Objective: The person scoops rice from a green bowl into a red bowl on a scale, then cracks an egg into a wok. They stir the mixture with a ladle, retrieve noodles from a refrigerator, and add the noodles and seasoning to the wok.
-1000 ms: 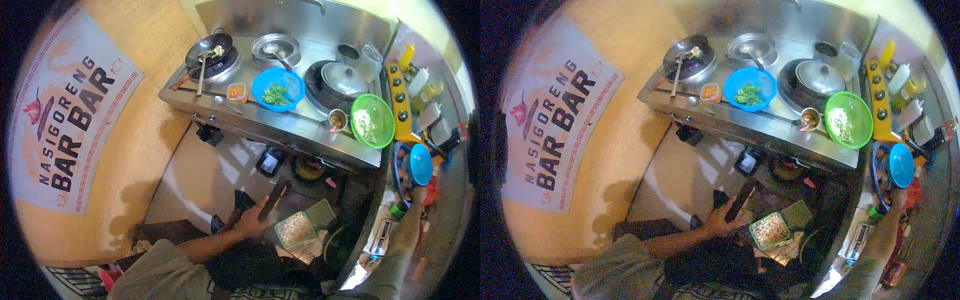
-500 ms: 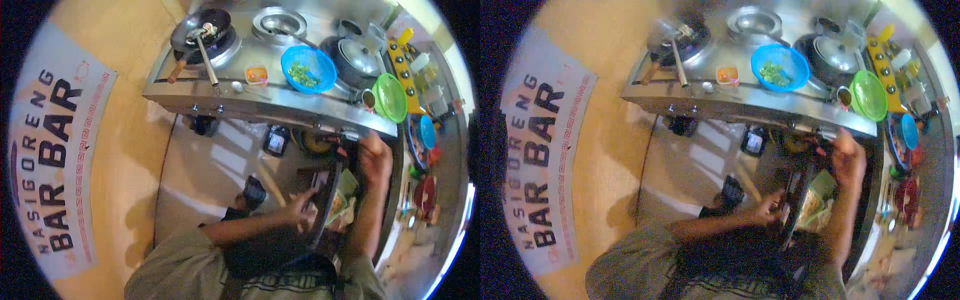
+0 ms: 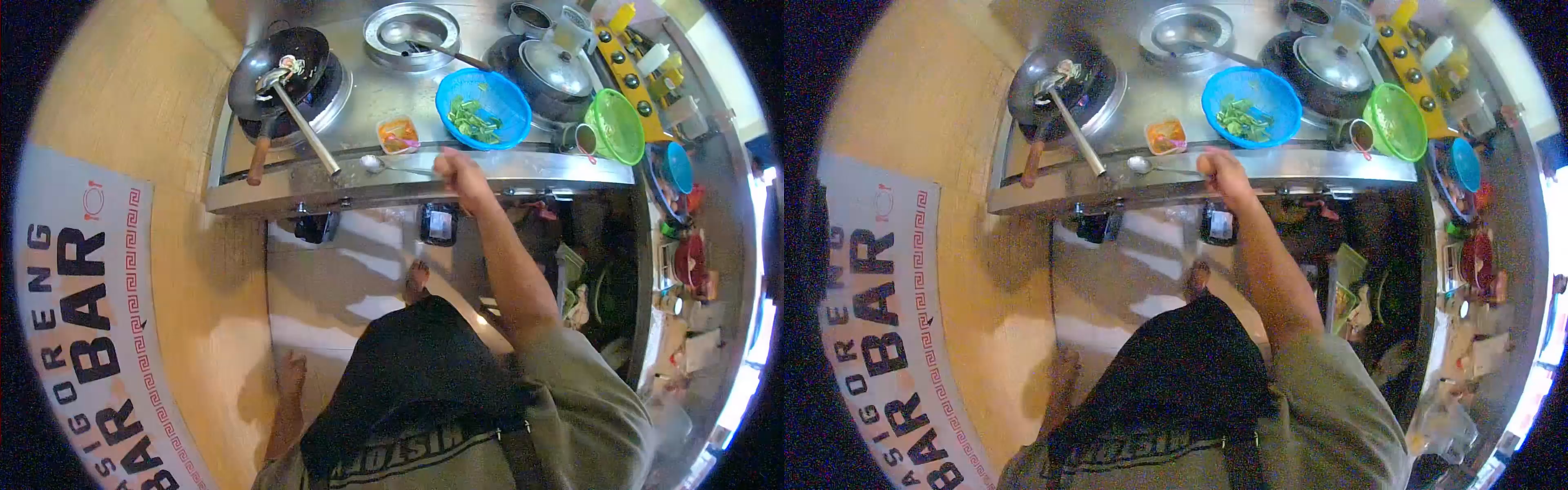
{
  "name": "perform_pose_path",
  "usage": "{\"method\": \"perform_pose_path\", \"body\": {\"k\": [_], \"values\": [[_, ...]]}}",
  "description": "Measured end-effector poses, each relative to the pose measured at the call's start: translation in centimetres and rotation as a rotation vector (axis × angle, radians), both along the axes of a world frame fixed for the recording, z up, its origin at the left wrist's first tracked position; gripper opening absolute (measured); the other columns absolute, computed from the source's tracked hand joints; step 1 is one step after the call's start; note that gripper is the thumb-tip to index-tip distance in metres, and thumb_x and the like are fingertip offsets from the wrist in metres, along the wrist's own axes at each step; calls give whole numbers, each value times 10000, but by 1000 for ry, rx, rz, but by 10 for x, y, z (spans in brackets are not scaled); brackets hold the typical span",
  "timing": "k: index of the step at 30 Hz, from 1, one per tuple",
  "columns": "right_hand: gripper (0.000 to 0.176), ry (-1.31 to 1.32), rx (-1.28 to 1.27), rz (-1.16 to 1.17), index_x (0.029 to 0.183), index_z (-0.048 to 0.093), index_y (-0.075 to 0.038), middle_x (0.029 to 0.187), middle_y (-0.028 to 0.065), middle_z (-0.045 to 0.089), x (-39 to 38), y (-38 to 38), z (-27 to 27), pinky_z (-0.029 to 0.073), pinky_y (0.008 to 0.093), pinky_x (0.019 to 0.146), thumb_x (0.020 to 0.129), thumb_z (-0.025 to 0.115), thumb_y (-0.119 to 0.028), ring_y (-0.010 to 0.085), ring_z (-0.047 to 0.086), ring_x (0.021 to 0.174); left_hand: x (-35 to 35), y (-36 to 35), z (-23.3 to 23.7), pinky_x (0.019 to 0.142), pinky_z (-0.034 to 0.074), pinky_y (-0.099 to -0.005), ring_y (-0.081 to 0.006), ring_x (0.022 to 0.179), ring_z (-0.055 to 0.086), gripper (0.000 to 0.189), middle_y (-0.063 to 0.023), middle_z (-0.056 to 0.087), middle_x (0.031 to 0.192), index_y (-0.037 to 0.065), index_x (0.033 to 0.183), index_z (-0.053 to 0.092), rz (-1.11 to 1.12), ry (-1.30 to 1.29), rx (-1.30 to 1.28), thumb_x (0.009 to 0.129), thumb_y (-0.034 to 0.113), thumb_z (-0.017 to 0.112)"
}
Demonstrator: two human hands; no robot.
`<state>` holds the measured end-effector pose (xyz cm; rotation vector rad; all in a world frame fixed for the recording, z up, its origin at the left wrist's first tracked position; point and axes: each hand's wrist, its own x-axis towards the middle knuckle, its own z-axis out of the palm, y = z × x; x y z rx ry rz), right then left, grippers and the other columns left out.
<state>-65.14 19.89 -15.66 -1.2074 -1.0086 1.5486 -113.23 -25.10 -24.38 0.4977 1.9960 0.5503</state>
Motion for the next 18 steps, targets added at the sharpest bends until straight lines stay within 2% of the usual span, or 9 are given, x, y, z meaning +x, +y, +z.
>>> {"method": "perform_pose_path", "body": {"k": [1, 2, 4, 5, 6, 9, 13, 14, 18], "values": [[369, -411, 162, -77, 1211, 506, -31, 939, 206, 623, 1, 13, -17, 486, 336, 614, 917, 399, -226, 219, 601, 697, 9, 8, 5, 685, 507, -349, -221, 776, 614, 654, -136, 643, 960, 43, 1367, 357, -120, 68, -81, 829, 248, 666], [333, -688, 447, -152, 1104, 549, 5, 919, 236, 621, 2, 25, -31, 503, 411, 672, 902, 451, -241, 328, 626, 758, 19, 24, 13, 674, 508, -350, -221, 762, 617, 659, -134, 646, 956, 40, 1366, 357, -240, 139, -157, 830, 265, 667], [323, -1002, 511, -151, 1069, 550, 4, 926, 252, 614, 2, 45, -48, 499, 456, 719, 899, 449, -252, 381, 615, 810, 13, 21, -34, 695, 513, -343, -217, 786, 625, 673, -148, 649, 992, 28, 1365, 356, -409, 175, -119, 835, 311, 660], [320, -1160, 544, -145, 1052, 551, 4, 930, 259, 610, -3, 51, -42, 497, 479, 743, 898, 448, -257, 408, 610, 836, 26, 40, -13, 708, 516, -345, -225, 818, 628, 680, -162, 641, 1027, 26, 1365, 355, -431, 94, -114, 835, 322, 660], [317, -1289, 509, 96, 1076, 515, -1, 934, 273, 603, -2, 52, -33, 485, 512, 768, 898, 429, -249, 445, 583, 886, 38, 60, 7, 721, 518, -347, -232, 850, 632, 686, -175, 633, 1061, 25, 1365, 355, -442, 10, -101, 834, 333, 661], [344, -1216, 120, 166, 1138, 493, 7, 985, 309, 580, -15, 64, -7, 482, 523, 767, 902, 401, -225, 455, 576, 904, 41, 96, 3, 740, 521, -352, -249, 898, 632, 693, -199, 598, 1131, 16, 1365, 355, -578, -88, 8, 831, 330, 665], [362, -1249, 301, 23, 1174, 496, -12, 986, 326, 576, -11, 60, -38, 480, 525, 777, 900, 411, -234, 470, 579, 875, 67, 166, 65, 778, 518, -365, -292, 964, 617, 652, -216, 561, 1189, 38, 1352, 397, -319, -116, -152, 831, 326, 663], [370, -1220, 290, 11, 1189, 493, -22, 994, 328, 575, -10, 61, -30, 478, 524, 787, 902, 414, -241, 471, 578, 885, 47, 165, 43, 815, 507, -370, -297, 992, 609, 624, -220, 559, 1194, 47, 1344, 416, -470, -57, -73, 836, 318, 656], [389, -1253, 163, -14, 1214, 496, -53, 1001, 340, 566, -6, 62, -46, 465, 533, 800, 911, 429, -287, 476, 570, 907, 46, 224, 62, 886, 475, -380, -286, 1037, 592, 564, -207, 578, 1173, 35, 1317, 449, -457, -14, -110, 850, 289, 640]]}}
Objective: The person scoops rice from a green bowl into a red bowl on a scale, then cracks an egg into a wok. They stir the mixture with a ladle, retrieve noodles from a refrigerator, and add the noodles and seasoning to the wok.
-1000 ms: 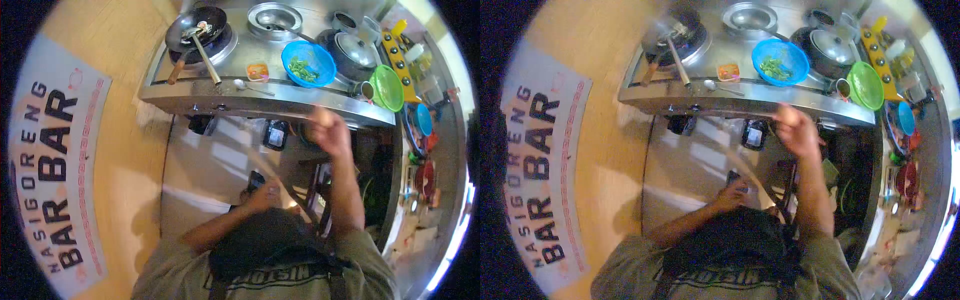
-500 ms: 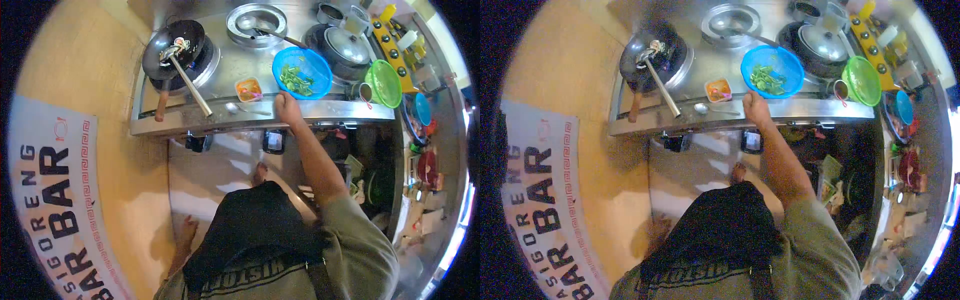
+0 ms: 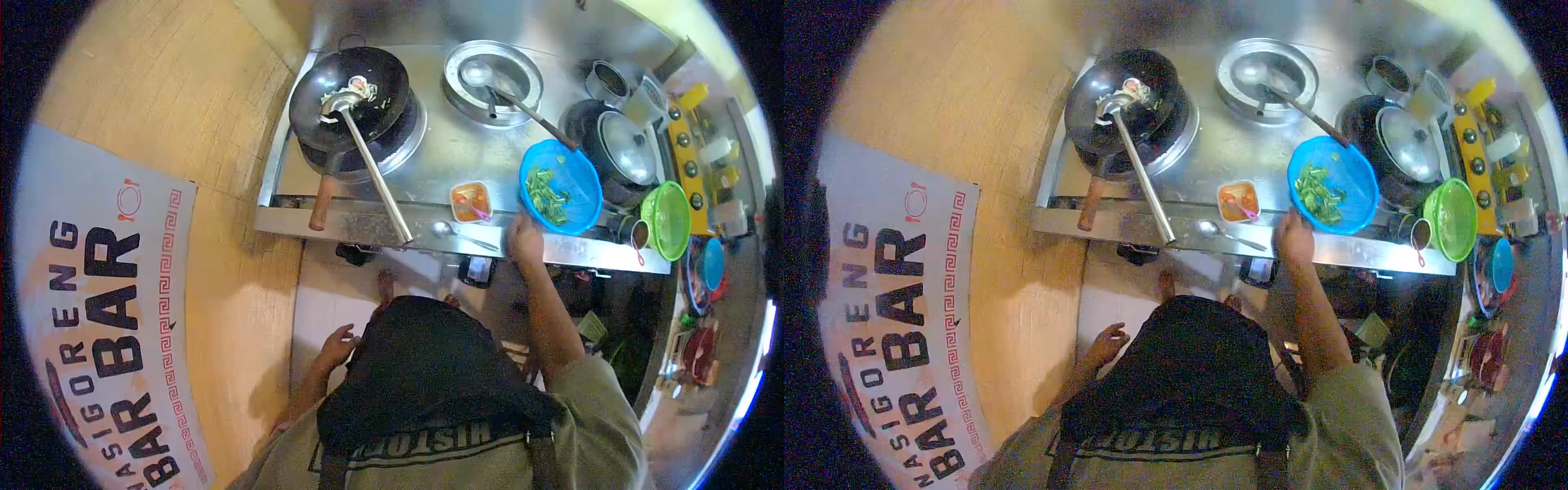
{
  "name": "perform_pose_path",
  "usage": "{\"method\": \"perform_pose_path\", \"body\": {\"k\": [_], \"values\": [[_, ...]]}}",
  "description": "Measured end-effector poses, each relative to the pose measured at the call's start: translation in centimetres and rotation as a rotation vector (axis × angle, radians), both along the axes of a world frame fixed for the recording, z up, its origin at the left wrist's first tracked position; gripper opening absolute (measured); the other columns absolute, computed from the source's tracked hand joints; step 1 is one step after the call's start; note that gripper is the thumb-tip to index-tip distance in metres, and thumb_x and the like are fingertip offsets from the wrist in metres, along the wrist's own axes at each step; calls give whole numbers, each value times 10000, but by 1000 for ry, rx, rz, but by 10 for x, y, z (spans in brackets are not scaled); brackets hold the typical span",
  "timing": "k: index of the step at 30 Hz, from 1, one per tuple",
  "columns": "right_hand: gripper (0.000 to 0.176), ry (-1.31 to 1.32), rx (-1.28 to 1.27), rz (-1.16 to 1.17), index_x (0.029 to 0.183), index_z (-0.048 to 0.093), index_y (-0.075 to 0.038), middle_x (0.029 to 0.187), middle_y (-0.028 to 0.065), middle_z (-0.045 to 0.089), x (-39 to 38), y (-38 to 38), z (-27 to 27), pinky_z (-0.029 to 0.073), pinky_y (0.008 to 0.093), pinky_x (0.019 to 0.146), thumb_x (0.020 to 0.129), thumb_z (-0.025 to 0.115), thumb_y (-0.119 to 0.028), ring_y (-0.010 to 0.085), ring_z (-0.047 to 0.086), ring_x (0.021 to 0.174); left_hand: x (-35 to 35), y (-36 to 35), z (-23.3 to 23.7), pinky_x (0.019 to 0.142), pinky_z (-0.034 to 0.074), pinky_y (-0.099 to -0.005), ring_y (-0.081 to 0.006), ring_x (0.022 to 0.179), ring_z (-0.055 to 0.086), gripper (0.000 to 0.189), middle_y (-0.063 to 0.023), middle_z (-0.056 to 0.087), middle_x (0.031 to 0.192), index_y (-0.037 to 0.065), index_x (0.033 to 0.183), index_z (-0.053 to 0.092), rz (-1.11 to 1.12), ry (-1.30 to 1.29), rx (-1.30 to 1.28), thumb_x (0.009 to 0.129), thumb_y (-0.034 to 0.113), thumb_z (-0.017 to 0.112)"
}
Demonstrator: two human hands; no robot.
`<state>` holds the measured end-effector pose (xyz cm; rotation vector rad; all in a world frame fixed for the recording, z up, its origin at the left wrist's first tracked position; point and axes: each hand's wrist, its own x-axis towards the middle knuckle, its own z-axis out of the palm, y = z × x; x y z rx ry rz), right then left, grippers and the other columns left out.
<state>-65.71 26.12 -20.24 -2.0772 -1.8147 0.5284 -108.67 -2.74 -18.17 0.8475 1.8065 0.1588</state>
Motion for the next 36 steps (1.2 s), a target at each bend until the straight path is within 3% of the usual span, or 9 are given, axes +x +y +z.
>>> {"method": "perform_pose_path", "body": {"k": [3, 4, 7, 8, 12, 17, 27, 33, 36], "values": [[405, 105, 115, -69, 1205, 512, -46, 1023, 339, 562, -6, -5, 10, 451, 543, 810, 920, 425, -321, 493, 557, 929, -26, 36, -13, 879, 477, -370, -265, 1023, 596, 533, -181, 595, 1149, 40, 1307, 461, -89, -102, 146, 859, 271, 633], [366, 85, 332, -35, 1141, 545, -14, 883, 254, 615, -3, -5, -4, 486, 470, 643, 918, 463, -292, 405, 598, 760, -13, 70, 37, 860, 481, -348, -236, 974, 608, 489, -150, 614, 1105, 34, 1283, 487, -88, -122, 123, 867, 249, 629], [320, 977, -33, -435, 1139, 558, -42, 810, 103, 598, -18, -17, 33, 437, 313, 506, 899, 502, -245, 197, 557, 639, -20, 133, 81, 807, 497, -317, -177, 863, 621, 424, -115, 644, 976, 5, 1263, 490, -141, -348, 282, 902, 199, 597], [387, 1372, 25, -568, 1186, 531, -22, 829, 30, 579, -40, -19, 54, 357, 202, 463, 872, 560, -247, 53, 464, 567, -19, 156, 100, 786, 497, -302, -163, 840, 616, 389, -98, 644, 942, 2, 1246, 503, -186, -405, 360, 909, 178, 583], [409, 1082, -24, -177, 1183, 536, -5, 812, 40, 598, -128, 26, 152, 383, 216, 467, 826, 622, -183, 72, 474, 553, -11, 287, 115, 766, 492, -260, -118, 855, 593, 309, -64, 618, 996, 7, 1223, 520, -507, -400, 769, 933, 113, 525], [437, 756, 108, 278, 1144, 601, 6, 810, 77, 651, -234, 157, 163, 470, 243, 524, 777, 689, -214, 91, 573, 612, 15, 448, 122, 829, 514, -296, -158, 960, 606, 343, -85, 574, 1159, 17, 1252, 475, -281, -921, 808, 934, 129, 538], [384, 812, -140, 326, 1092, 654, -13, 731, 62, 670, -298, 257, 144, 495, 254, 540, 780, 649, -236, 97, 601, 583, -62, 571, 85, 670, 553, -290, -179, 799, 641, 277, -92, 619, 955, 39, 1078, 537, -311, -1005, 553, 865, 175, 649], [375, 478, 145, 295, 1066, 664, -59, 766, 104, 688, -313, 260, 123, 518, 307, 656, 754, 646, -265, 175, 652, 665, -63, 595, 67, 633, 519, -250, -125, 739, 614, 228, -55, 596, 912, 42, 1013, 542, -457, -843, 692, 826, 87, 665], [354, 490, 238, 321, 1072, 651, -67, 904, 132, 673, -309, 264, 117, 516, 323, 720, 742, 662, -194, 228, 660, 793, -70, 609, 58, 663, 517, -254, -110, 781, 600, 245, -49, 597, 901, 27, 998, 554, -520, -862, 825, 774, 20, 653]]}}
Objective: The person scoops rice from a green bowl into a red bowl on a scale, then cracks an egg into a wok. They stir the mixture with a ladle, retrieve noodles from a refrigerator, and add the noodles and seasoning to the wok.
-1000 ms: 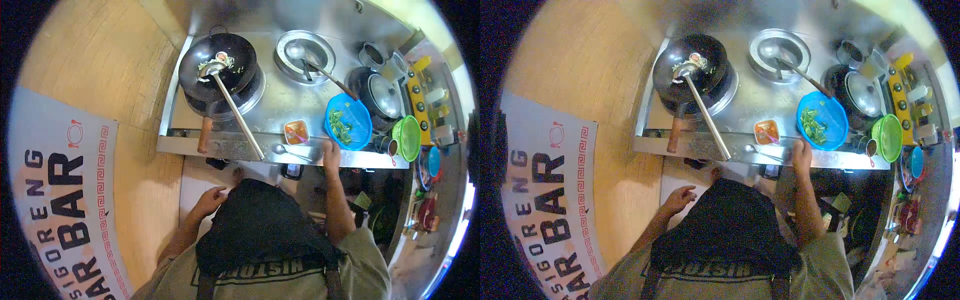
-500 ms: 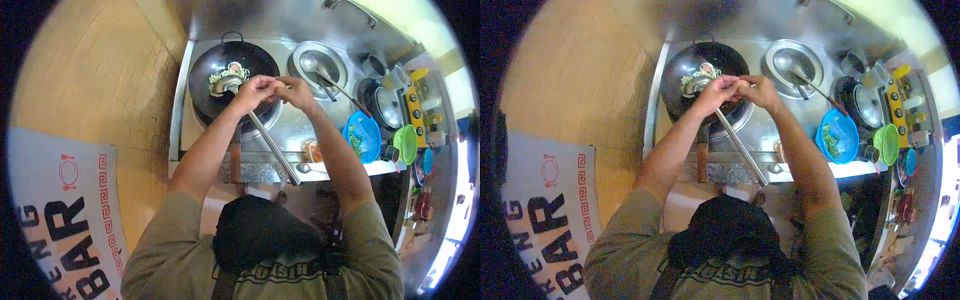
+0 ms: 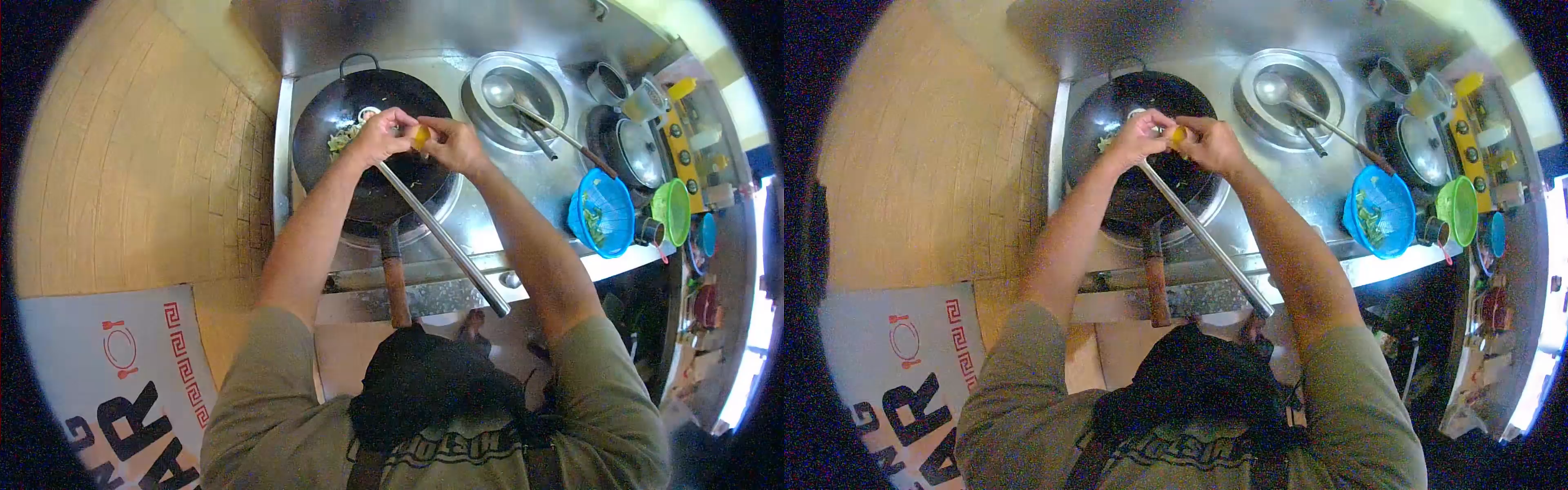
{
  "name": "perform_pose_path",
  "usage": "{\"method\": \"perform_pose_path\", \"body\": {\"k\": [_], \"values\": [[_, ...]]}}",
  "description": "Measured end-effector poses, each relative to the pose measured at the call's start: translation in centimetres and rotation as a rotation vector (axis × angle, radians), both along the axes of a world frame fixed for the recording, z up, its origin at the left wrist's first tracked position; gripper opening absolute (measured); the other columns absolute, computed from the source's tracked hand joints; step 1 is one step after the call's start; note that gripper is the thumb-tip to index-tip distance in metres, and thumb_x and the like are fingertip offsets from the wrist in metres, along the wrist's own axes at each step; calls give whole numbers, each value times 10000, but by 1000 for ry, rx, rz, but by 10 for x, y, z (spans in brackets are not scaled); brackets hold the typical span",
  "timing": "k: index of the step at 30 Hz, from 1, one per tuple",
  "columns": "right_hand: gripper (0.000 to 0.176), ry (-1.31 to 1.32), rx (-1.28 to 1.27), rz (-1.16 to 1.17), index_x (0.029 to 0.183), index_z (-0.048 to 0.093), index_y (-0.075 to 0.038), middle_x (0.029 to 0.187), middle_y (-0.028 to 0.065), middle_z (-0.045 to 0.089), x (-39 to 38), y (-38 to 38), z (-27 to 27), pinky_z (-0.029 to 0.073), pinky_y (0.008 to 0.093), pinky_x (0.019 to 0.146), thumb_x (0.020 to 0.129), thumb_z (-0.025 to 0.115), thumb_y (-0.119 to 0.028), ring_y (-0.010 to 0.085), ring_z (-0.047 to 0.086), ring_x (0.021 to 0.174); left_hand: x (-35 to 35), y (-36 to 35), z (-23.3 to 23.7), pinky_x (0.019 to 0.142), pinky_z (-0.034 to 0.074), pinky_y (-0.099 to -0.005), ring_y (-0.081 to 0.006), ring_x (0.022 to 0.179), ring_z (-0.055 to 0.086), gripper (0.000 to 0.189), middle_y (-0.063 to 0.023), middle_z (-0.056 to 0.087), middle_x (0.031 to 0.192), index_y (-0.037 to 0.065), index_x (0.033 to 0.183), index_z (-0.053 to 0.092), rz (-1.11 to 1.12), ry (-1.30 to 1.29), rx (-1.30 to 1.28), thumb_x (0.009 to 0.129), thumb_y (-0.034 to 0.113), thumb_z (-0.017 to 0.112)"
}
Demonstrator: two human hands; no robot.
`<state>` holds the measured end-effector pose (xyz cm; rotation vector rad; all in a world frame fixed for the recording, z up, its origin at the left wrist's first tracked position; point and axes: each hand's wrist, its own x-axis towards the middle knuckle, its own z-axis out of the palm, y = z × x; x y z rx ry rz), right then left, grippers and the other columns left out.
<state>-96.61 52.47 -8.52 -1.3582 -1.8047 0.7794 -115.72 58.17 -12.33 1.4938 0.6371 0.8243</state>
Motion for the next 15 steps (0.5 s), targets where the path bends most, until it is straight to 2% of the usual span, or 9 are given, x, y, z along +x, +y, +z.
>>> {"method": "perform_pose_path", "body": {"k": [2, 4, 5, 6, 9, 10, 13, 14, 15], "values": [[367, -44, 122, 43, 1086, 632, -73, 996, 140, 653, 4, 1, -4, 517, 341, 752, 729, 669, -151, 262, 654, 867, -3, -1, 4, 700, 513, -267, -128, 812, 611, 253, -65, 616, 902, 14, 983, 561, -9, 59, 22, 745, -2, 644], [406, -146, 312, 126, 1110, 601, -80, 1089, 135, 625, 7, 4, -8, 518, 365, 774, 712, 670, -113, 294, 636, 930, -3, -10, 28, 766, 498, -284, -166, 857, 619, 235, -78, 624, 948, 13, 973, 574, 11, 314, 388, 745, -17, 621], [415, -172, 322, 118, 1121, 584, -86, 1114, 131, 614, 8, 3, -7, 516, 377, 786, 713, 660, -104, 305, 627, 947, -2, -13, 41, 798, 490, -292, -186, 880, 623, 229, -85, 627, 970, 13, 969, 580, 24, 442, 575, 745, -25, 610], [425, -196, 332, 111, 1132, 567, -92, 1140, 126, 603, 9, 1, -6, 513, 389, 799, 715, 650, -96, 317, 617, 964, -1, -16, 53, 852, 482, -332, -275, 961, 611, 248, -117, 618, 1053, 20, 987, 600, 16, 541, 766, 741, -8, 603], [429, -256, 437, 94, 1155, 539, -109, 1185, 129, 580, 9, -3, 4, 507, 409, 817, 734, 612, -75, 334, 600, 1000, -4, -17, 69, 911, 458, -381, -323, 1039, 569, 257, -139, 603, 1104, 39, 1014, 607, -57, 578, 1106, 759, 18, 593], [426, -271, 483, 90, 1161, 533, -115, 1195, 132, 574, 9, -4, 8, 505, 413, 819, 743, 598, -69, 336, 596, 1010, -7, -21, 75, 956, 429, -393, -313, 1107, 536, 284, -143, 581, 1164, 53, 1045, 599, -64, 652, 1119, 761, 41, 601], [398, -291, 573, 106, 1150, 535, -115, 1219, 132, 563, 13, -5, 16, 505, 416, 821, 758, 572, -62, 347, 586, 1024, -6, -35, 103, 977, 416, -388, -322, 1134, 517, 311, -135, 565, 1205, 62, 1088, 579, -102, 860, 1211, 778, 63, 584], [372, -296, 701, 122, 1154, 530, -90, 1169, 130, 594, 14, -5, 21, 524, 398, 800, 784, 573, -81, 327, 616, 959, -4, -41, 107, 882, 464, -379, -305, 1051, 548, 233, -92, 568, 1160, 94, 1023, 570, -27, 796, 1253, 794, 66, 536], [382, -268, 692, 174, 1168, 519, -98, 1177, 128, 593, 15, -12, 35, 526, 407, 780, 789, 569, -90, 329, 624, 938, -5, -46, 110, 871, 469, -380, -297, 1044, 552, 218, -89, 575, 1144, 103, 1029, 570, 13, 808, 1343, 820, 90, 512]]}}
